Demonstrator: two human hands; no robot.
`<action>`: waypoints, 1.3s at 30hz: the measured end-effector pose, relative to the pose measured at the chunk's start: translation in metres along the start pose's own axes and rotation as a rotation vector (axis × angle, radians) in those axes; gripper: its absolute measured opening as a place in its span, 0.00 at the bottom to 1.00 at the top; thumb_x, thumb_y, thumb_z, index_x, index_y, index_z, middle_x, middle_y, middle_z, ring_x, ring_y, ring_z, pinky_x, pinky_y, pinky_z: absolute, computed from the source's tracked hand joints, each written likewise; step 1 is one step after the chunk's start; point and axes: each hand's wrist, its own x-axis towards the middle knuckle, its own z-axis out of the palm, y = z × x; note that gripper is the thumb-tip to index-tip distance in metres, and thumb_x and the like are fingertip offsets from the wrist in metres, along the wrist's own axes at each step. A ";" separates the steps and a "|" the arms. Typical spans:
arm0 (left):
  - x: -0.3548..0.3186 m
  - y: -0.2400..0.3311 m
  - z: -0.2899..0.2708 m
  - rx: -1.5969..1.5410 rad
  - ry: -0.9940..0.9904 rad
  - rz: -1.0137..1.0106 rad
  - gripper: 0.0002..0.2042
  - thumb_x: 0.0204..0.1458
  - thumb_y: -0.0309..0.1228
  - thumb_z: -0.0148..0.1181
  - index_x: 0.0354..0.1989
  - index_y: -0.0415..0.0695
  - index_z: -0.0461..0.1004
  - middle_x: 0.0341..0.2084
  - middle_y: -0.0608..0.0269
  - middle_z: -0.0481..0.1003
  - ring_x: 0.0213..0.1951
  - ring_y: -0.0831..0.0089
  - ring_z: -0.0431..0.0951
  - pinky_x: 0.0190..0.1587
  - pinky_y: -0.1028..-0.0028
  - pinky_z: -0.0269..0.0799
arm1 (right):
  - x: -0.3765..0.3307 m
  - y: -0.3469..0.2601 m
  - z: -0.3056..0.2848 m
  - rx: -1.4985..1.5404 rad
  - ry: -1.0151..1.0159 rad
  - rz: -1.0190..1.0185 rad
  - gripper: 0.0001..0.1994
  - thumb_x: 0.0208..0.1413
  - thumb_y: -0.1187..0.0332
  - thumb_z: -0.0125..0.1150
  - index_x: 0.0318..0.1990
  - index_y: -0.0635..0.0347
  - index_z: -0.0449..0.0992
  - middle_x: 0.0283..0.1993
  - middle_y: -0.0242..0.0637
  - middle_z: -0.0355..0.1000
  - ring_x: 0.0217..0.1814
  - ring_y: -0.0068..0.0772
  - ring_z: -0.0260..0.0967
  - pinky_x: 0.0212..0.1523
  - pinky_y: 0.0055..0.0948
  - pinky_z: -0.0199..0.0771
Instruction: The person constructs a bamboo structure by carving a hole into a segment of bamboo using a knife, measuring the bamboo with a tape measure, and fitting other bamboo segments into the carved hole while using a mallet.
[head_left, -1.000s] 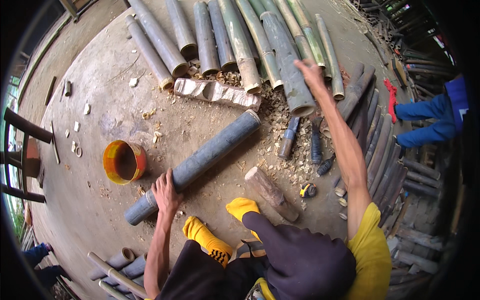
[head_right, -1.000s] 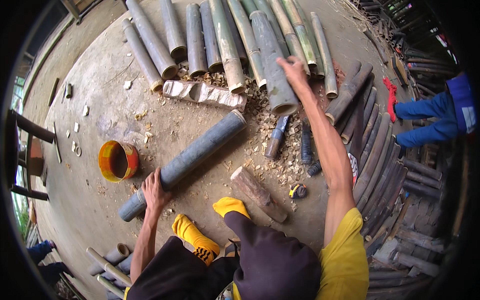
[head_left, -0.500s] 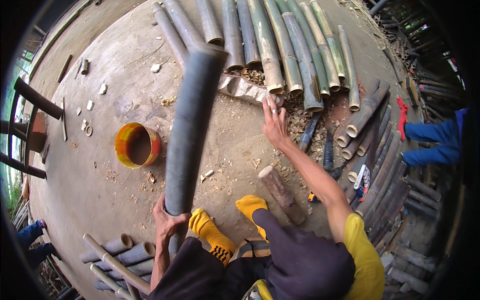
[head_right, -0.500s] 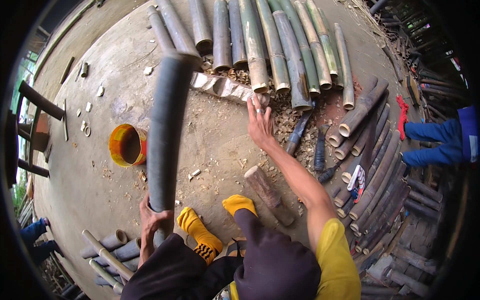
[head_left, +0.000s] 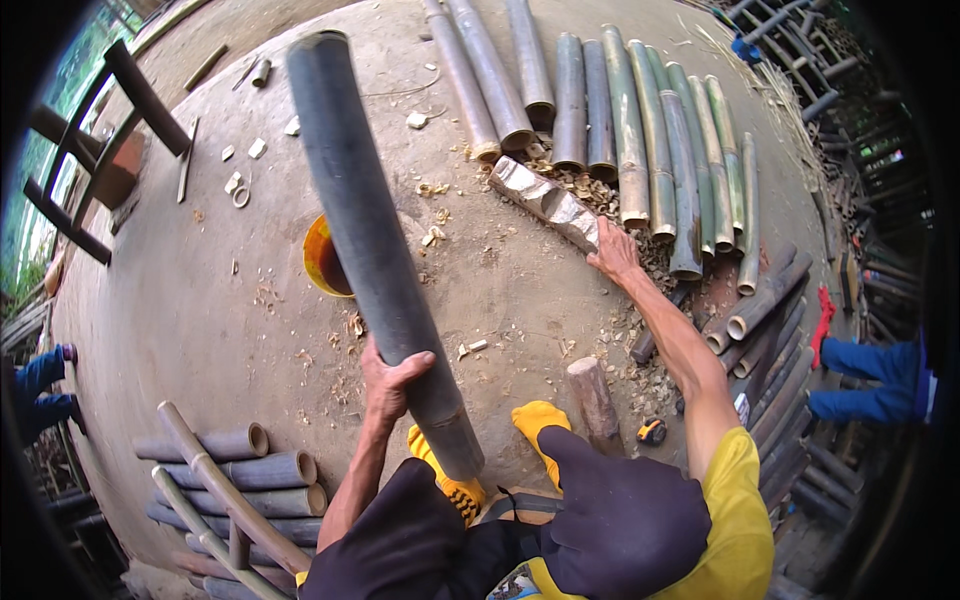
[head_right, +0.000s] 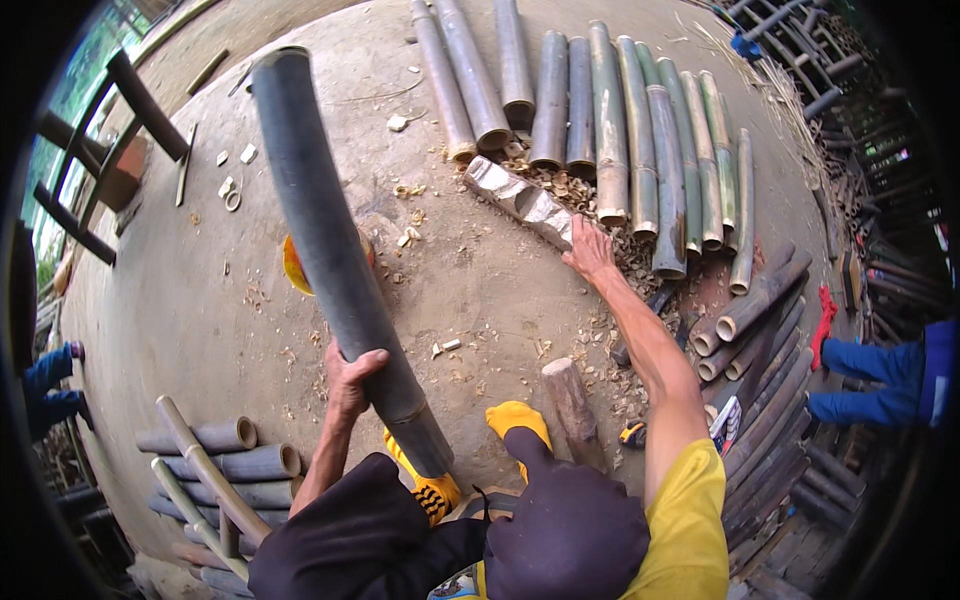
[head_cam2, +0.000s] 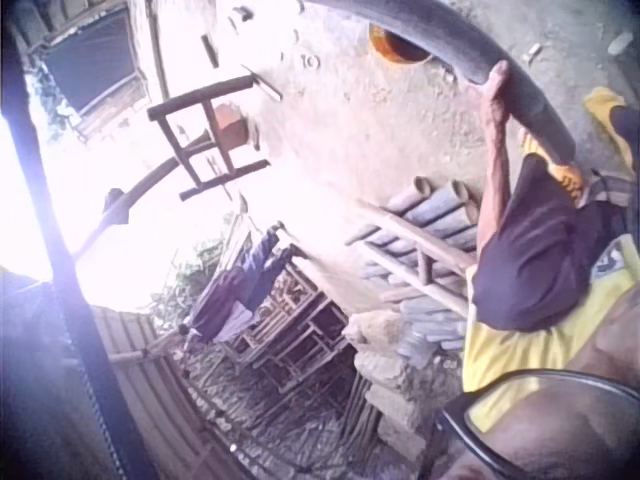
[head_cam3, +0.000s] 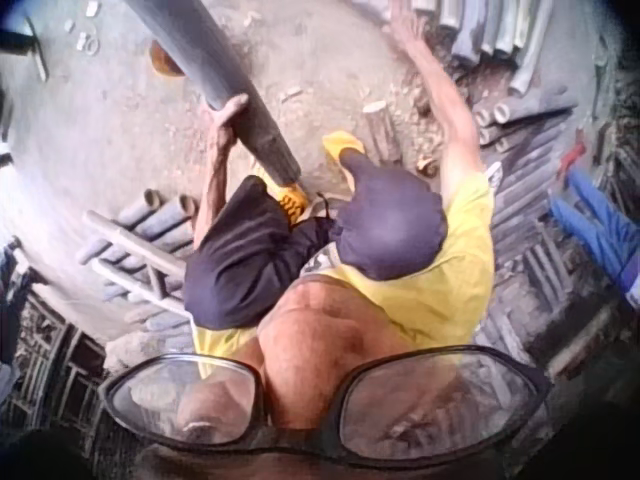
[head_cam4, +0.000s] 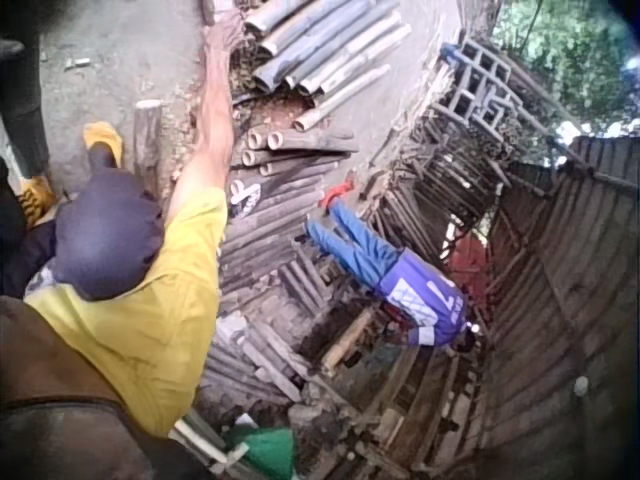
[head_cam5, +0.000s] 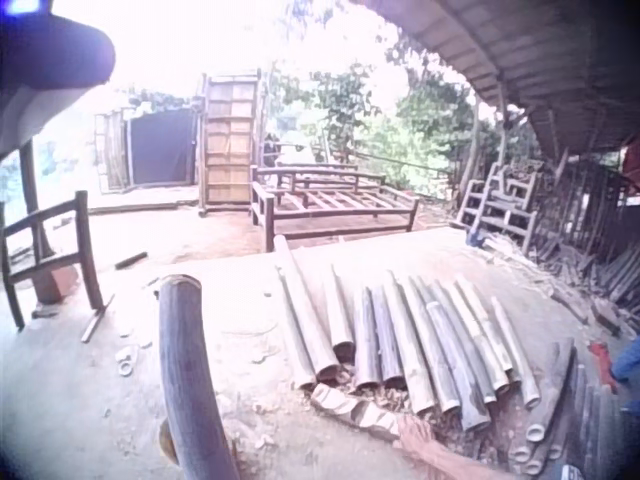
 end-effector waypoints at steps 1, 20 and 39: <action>-0.002 -0.013 -0.001 0.003 -0.016 -0.058 0.31 0.33 0.33 0.71 0.48 0.38 0.65 0.36 0.59 0.74 0.37 0.71 0.75 0.43 0.72 0.71 | -0.005 -0.008 0.003 -0.017 -0.049 -0.040 0.33 0.32 0.67 0.71 0.47 0.65 0.59 0.39 0.52 0.69 0.42 0.53 0.69 0.40 0.44 0.72; 0.033 -0.116 0.025 0.767 -0.585 -0.076 0.32 0.37 0.34 0.65 0.55 0.43 0.63 0.44 0.51 0.72 0.46 0.60 0.71 0.49 0.65 0.66 | -0.156 -0.157 0.023 1.115 -0.356 0.293 0.54 0.37 0.49 0.71 0.64 0.70 0.43 0.58 0.60 0.59 0.60 0.50 0.61 0.59 0.39 0.61; 0.145 -0.071 0.024 1.458 -0.094 0.826 0.35 0.34 0.22 0.61 0.57 0.45 0.58 0.51 0.53 0.64 0.54 0.54 0.63 0.57 0.63 0.62 | -0.164 -0.141 0.029 1.101 -0.387 0.187 0.46 0.40 0.45 0.68 0.60 0.68 0.55 0.50 0.52 0.68 0.54 0.44 0.66 0.55 0.37 0.64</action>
